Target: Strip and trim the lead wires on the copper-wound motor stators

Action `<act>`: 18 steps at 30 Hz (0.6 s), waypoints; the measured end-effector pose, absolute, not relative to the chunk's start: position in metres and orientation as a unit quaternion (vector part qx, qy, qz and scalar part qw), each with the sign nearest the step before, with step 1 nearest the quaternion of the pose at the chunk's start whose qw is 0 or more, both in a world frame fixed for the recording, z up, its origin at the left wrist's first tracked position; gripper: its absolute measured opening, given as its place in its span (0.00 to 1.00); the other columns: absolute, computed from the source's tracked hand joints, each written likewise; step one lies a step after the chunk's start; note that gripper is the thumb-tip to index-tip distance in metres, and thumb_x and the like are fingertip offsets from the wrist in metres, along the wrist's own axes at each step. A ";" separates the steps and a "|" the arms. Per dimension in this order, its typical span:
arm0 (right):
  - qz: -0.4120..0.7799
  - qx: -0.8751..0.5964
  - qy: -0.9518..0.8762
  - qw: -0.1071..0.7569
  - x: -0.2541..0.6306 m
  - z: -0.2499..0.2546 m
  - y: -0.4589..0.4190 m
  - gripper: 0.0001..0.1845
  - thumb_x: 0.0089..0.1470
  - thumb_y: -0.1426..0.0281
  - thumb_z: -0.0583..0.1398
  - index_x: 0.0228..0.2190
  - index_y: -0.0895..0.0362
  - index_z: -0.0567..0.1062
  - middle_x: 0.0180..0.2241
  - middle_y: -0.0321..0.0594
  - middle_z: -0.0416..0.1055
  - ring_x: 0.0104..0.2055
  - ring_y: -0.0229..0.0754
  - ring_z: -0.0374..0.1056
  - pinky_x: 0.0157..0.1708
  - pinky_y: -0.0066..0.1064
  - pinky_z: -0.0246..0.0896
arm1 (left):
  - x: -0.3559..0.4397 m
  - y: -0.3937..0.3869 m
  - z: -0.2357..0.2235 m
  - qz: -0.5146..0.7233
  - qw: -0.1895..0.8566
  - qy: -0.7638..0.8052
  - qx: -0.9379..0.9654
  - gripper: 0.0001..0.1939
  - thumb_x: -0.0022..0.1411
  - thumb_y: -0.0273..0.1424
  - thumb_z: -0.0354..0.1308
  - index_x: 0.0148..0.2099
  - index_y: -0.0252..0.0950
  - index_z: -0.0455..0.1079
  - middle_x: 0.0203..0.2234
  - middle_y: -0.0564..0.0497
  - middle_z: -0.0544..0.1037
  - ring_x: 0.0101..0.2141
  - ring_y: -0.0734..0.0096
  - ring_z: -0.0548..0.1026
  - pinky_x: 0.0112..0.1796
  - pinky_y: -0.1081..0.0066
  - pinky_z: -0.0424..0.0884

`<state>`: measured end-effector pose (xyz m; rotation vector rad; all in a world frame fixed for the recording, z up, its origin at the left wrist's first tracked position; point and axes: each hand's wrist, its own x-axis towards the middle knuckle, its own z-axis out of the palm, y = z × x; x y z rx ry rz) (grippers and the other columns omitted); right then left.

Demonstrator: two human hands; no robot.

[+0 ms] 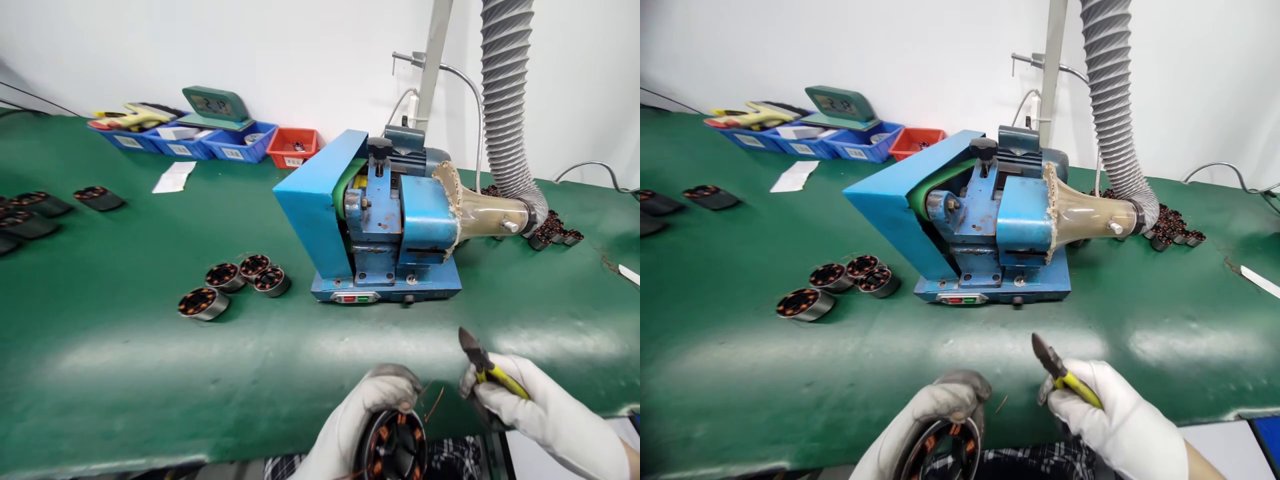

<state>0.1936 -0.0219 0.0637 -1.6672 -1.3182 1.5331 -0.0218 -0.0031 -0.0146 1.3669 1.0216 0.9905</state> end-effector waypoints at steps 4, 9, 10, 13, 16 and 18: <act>0.648 -0.509 -0.474 0.311 0.170 0.047 -0.017 0.17 0.43 0.57 0.64 0.29 0.58 0.72 0.26 0.37 0.69 0.26 0.38 0.63 0.28 0.28 0.61 | -0.018 -0.002 -0.015 0.462 0.514 0.470 0.550 0.06 0.60 0.28 0.52 0.35 0.39 0.72 0.18 0.51 0.72 0.22 0.65 0.76 0.25 0.65 0.76; 0.661 -0.483 -0.389 0.422 0.132 0.041 -0.011 0.13 0.40 0.63 0.66 0.22 0.57 0.69 0.21 0.34 0.65 0.24 0.36 0.60 0.26 0.27 0.59 | -0.014 -0.003 -0.015 0.486 0.462 0.478 0.568 0.12 0.52 0.31 0.61 0.41 0.40 0.70 0.27 0.49 0.74 0.28 0.63 0.77 0.27 0.66 0.77; 0.661 -0.480 -0.362 0.449 0.129 0.041 -0.009 0.14 0.40 0.63 0.67 0.20 0.57 0.69 0.20 0.34 0.64 0.23 0.35 0.59 0.26 0.27 0.58 | -0.014 -0.005 -0.012 0.490 0.443 0.468 0.587 0.16 0.48 0.32 0.64 0.42 0.41 0.69 0.30 0.49 0.74 0.31 0.61 0.77 0.31 0.64 0.77; 0.678 -0.413 -0.275 0.542 0.133 0.043 -0.003 0.14 0.39 0.62 0.68 0.22 0.57 0.72 0.18 0.33 0.61 0.21 0.34 0.58 0.23 0.26 0.57 | -0.015 -0.011 0.003 0.500 0.382 0.444 0.638 0.25 0.43 0.30 0.66 0.46 0.43 0.67 0.37 0.49 0.73 0.38 0.60 0.75 0.39 0.62 0.75; 0.640 -0.350 -0.179 0.660 0.147 0.045 0.001 0.11 0.44 0.62 0.67 0.28 0.53 0.73 0.19 0.29 0.60 0.22 0.33 0.59 0.24 0.25 0.59 | -0.013 -0.014 0.015 0.501 0.360 0.459 0.640 0.25 0.44 0.27 0.64 0.46 0.42 0.65 0.37 0.50 0.71 0.37 0.64 0.75 0.37 0.65 0.75; 0.605 -0.378 -0.180 0.677 0.153 0.046 0.002 0.11 0.44 0.62 0.67 0.29 0.52 0.73 0.20 0.30 0.62 0.23 0.33 0.60 0.25 0.25 0.60 | -0.011 -0.013 0.017 0.496 0.361 0.467 0.637 0.26 0.41 0.29 0.66 0.46 0.43 0.65 0.35 0.51 0.71 0.34 0.63 0.75 0.34 0.65 0.76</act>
